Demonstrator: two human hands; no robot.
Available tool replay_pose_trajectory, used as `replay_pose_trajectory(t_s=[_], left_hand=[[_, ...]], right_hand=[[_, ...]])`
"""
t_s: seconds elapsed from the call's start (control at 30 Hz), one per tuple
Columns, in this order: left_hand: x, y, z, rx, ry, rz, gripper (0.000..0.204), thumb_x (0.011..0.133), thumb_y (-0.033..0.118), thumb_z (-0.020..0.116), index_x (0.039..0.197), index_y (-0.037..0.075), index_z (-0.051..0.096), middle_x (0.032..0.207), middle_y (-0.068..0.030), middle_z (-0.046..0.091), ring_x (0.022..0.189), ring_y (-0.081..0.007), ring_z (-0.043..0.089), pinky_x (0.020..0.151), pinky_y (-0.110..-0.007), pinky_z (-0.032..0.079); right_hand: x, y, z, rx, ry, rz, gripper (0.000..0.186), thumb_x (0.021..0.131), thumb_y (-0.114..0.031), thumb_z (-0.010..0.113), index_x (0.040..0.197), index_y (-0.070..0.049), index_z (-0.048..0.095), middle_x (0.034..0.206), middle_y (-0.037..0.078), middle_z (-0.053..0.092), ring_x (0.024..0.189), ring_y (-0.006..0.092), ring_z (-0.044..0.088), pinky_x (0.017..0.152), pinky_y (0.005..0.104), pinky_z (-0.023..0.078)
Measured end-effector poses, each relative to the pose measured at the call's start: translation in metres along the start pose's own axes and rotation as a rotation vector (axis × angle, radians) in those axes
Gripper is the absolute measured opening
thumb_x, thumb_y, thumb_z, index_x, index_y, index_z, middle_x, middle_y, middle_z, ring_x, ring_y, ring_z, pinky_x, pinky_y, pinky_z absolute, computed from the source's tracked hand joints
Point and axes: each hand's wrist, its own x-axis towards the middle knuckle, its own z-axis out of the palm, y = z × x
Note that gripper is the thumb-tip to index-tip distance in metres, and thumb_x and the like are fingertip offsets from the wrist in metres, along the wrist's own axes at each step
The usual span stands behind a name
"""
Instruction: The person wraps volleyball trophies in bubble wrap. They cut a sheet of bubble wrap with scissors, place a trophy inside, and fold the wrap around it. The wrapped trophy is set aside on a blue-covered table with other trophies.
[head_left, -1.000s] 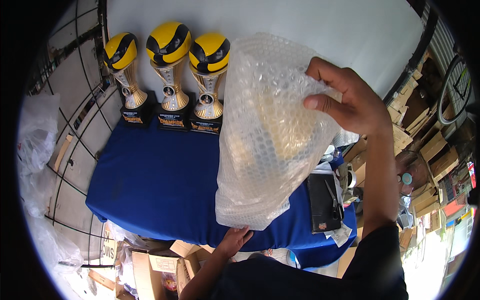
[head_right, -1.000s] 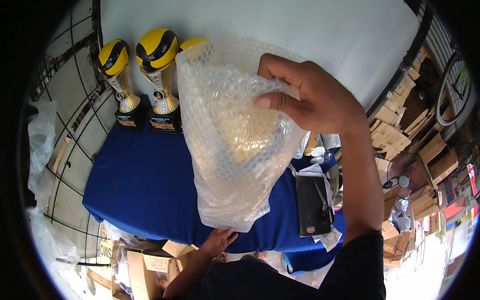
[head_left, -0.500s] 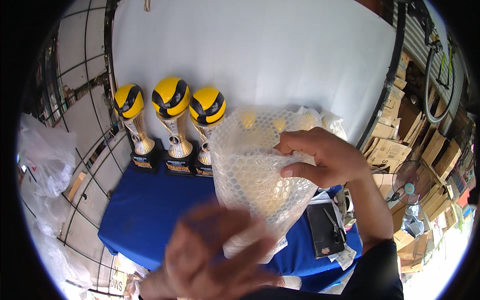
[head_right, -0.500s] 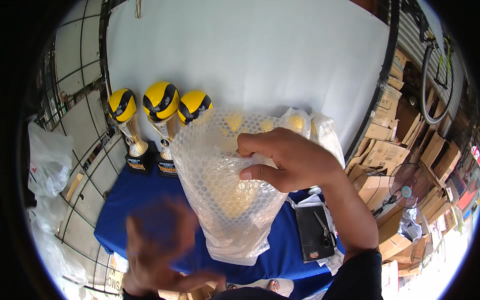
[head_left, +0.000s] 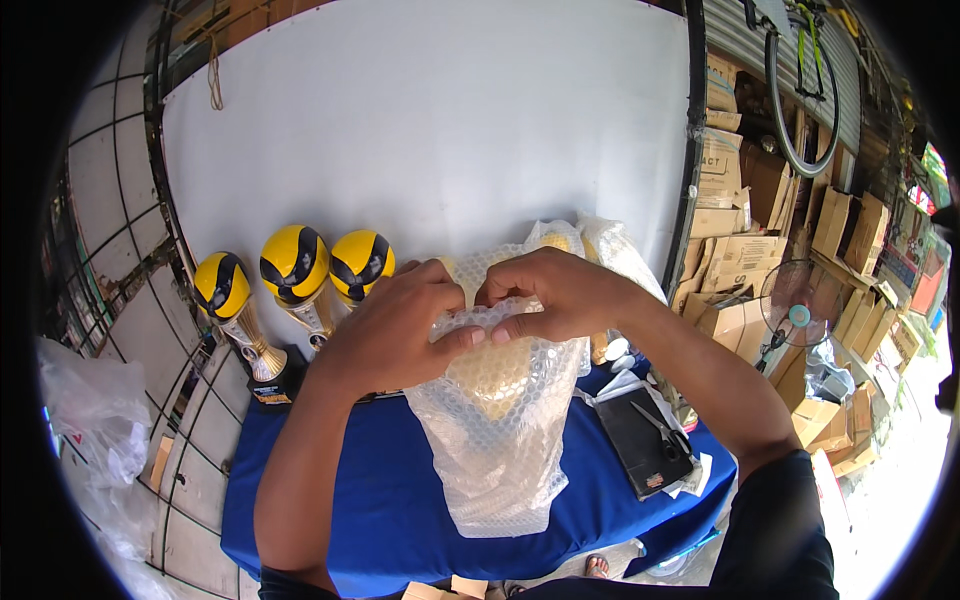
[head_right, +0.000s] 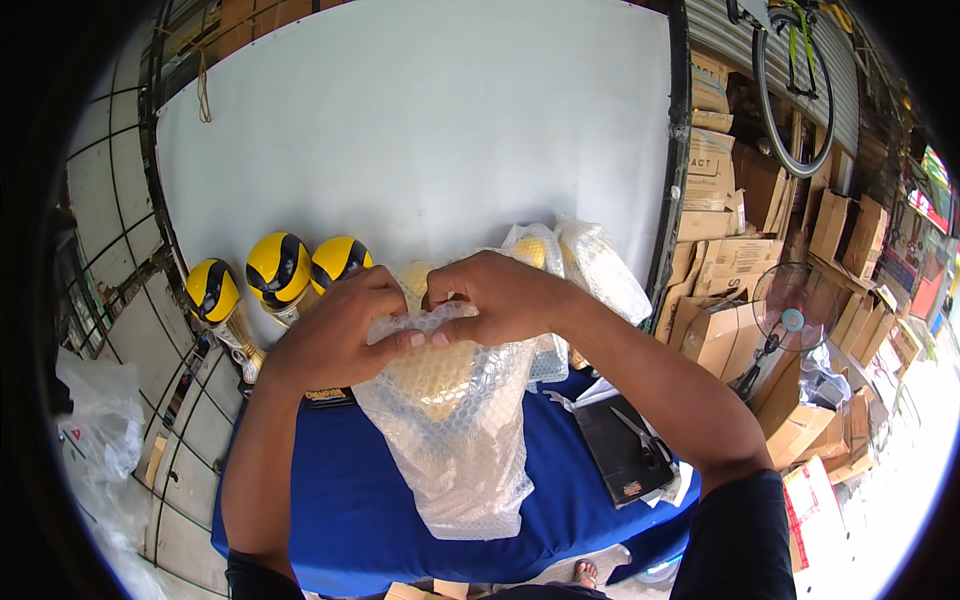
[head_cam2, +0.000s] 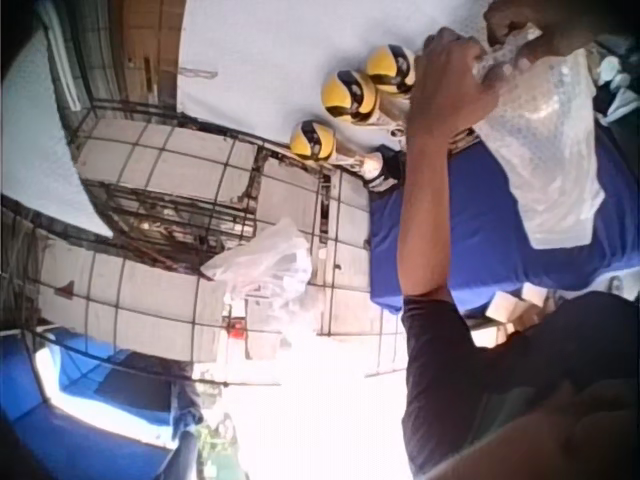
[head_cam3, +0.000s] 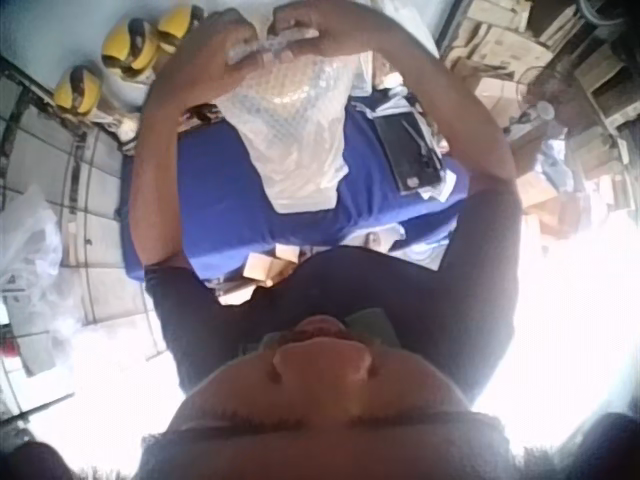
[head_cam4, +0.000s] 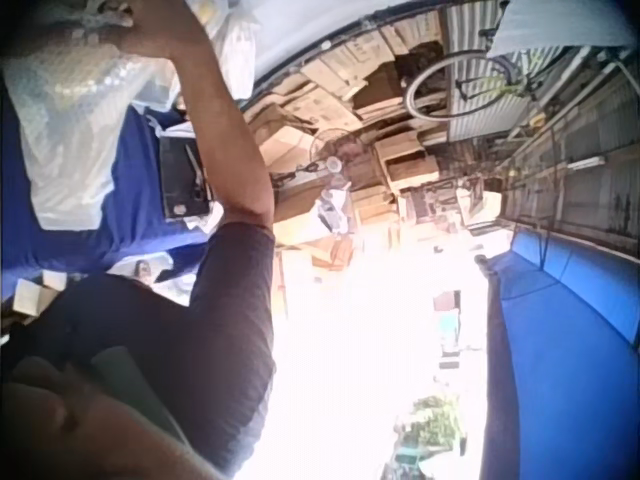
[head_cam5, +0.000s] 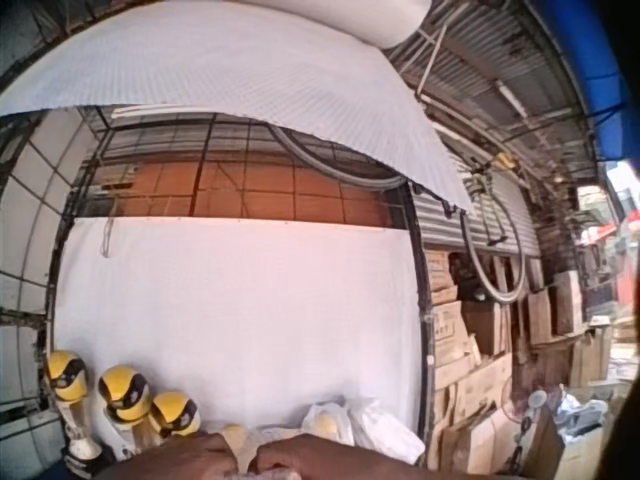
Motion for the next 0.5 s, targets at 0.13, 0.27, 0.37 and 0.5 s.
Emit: replay_pose_trajectory(t_s=[0.13,0.27,0.37,0.5], left_hand=[[0.016,0.012,-0.004,0.196,0.022,-0.058,0.068,0.087,0.042,0.092,0.138,0.005,0.067,0.144,-0.0188,0.064,0.149,-0.0348,0.05,0.12,-0.056,0.042],[0.041,0.008,-0.013,0.371,-0.017,-0.142,0.127,0.07,0.057,0.099,0.17,0.011,0.035,0.161,-0.0301,0.054,0.16,-0.0369,0.044,0.13,-0.05,0.039],[0.07,-0.027,-0.027,0.101,-0.375,-0.222,0.129,0.069,0.063,0.099,0.167,0.004,0.041,0.153,-0.0281,0.064,0.141,-0.0372,0.066,0.117,-0.042,0.052],[0.087,-0.031,-0.02,-0.059,-0.546,-0.22,0.104,0.071,0.061,0.098,0.152,0.005,0.064,0.14,-0.0172,0.075,0.132,-0.0311,0.07,0.112,-0.042,0.053]], right_hand=[[-0.008,-0.001,-0.004,0.024,0.033,0.107,0.044,0.094,-0.031,0.089,0.119,-0.003,0.066,0.117,0.014,0.076,0.109,0.032,0.075,0.094,0.0448,0.058],[-0.012,0.0,-0.002,0.157,0.066,0.112,0.048,0.095,-0.023,0.089,0.128,-0.004,0.06,0.127,0.014,0.07,0.116,0.0307,0.074,0.101,0.043,0.059],[-0.001,-0.009,-0.002,0.128,0.026,0.14,0.053,0.095,-0.019,0.089,0.134,-0.003,0.057,0.131,0.014,0.067,0.123,0.0281,0.073,0.108,0.0391,0.058],[-0.007,-0.013,0.005,-0.252,0.205,0.062,0.064,0.088,-0.019,0.093,0.138,-0.004,0.057,0.127,0.016,0.069,0.12,0.0341,0.071,0.114,0.0462,0.053]])
